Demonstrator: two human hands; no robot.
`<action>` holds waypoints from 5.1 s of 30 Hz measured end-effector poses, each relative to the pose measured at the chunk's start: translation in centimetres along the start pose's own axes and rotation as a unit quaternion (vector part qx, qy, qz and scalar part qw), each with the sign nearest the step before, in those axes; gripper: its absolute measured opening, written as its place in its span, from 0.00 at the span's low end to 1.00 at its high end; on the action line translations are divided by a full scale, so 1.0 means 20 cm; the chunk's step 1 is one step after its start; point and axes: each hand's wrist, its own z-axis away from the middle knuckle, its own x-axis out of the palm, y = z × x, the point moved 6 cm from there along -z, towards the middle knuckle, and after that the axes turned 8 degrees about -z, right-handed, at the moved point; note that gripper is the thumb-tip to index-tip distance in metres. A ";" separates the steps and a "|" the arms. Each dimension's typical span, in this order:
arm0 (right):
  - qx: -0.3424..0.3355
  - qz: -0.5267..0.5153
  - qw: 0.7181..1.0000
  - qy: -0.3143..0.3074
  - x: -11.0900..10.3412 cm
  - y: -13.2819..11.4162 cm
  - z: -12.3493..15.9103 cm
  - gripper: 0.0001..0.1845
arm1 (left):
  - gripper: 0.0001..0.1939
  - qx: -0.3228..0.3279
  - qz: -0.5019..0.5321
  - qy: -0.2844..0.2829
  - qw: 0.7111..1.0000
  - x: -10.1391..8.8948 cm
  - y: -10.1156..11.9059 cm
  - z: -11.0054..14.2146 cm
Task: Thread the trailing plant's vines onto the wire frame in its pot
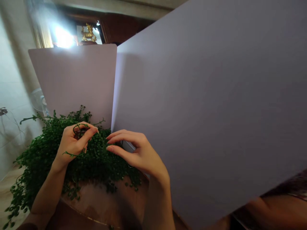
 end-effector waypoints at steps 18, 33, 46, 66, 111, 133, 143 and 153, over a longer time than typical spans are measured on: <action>0.053 0.225 0.962 0.146 -0.08 0.08 0.01 0.06 | 0.14 0.083 -0.135 -0.025 0.987 0.09 0.03 0.00; 0.130 0.238 0.929 0.251 -0.01 0.25 -0.05 0.09 | 0.18 0.162 -0.248 -0.009 0.955 0.16 0.00 -0.01; 0.216 0.278 0.909 0.222 -0.16 0.53 0.00 0.10 | 0.11 0.064 -0.175 0.052 0.981 -0.03 0.12 0.06; 0.187 -0.152 0.969 0.049 0.00 0.33 -0.02 0.13 | 0.11 0.004 -0.031 0.026 0.999 -0.01 -0.02 -0.03; 0.201 0.079 0.954 0.208 -0.06 0.34 -0.05 0.06 | 0.18 0.114 -0.163 0.031 0.980 0.08 0.09 0.01; 0.073 -0.085 0.981 0.160 -0.10 0.19 -0.01 0.04 | 0.11 -0.009 0.000 0.110 0.994 -0.08 0.00 -0.02; 0.127 0.013 0.976 0.174 -0.10 0.22 0.00 0.06 | 0.12 0.091 -0.121 0.014 0.988 -0.01 0.12 0.05; 0.077 -0.020 0.983 0.164 -0.07 0.15 0.02 0.06 | 0.10 0.065 -0.087 0.054 0.993 -0.11 0.11 0.06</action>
